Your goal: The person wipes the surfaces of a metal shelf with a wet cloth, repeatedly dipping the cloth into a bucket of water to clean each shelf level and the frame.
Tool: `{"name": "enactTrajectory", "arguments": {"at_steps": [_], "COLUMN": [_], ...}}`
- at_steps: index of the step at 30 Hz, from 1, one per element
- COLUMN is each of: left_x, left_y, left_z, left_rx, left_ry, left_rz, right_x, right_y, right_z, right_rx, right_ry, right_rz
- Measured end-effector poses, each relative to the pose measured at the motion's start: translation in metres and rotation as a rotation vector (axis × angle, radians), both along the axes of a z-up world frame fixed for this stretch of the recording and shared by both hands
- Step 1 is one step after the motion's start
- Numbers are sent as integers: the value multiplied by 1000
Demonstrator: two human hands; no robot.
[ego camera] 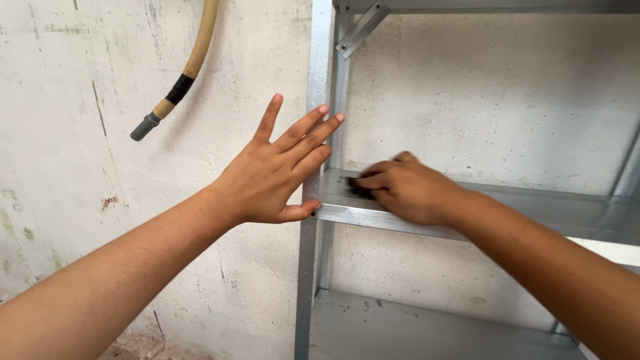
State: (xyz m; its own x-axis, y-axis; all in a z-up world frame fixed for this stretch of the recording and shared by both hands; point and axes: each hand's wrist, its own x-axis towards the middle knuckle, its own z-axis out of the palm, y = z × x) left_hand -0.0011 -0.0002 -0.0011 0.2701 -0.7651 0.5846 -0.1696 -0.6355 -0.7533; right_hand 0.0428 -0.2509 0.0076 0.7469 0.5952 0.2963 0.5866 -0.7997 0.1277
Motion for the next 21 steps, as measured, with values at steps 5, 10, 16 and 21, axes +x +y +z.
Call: {"name": "enactTrajectory", "arguments": {"at_steps": [5, 10, 16, 21], "left_x": [-5, -12, 1, 19], "left_y": [-4, -19, -49, -62], "left_z": [-1, -3, -31, -63], "left_rx": [-8, 16, -41, -214], "left_ry": [6, 26, -107, 35], "left_rz": [23, 234, -22, -203], "right_x": [27, 59, 76, 77], "right_y": [-73, -164, -158, -82], "right_z": [-1, -8, -4, 20], "right_rx": [33, 101, 137, 469], "right_ry": [110, 93, 0, -54], "right_rz": [-318, -392, -415, -123]}}
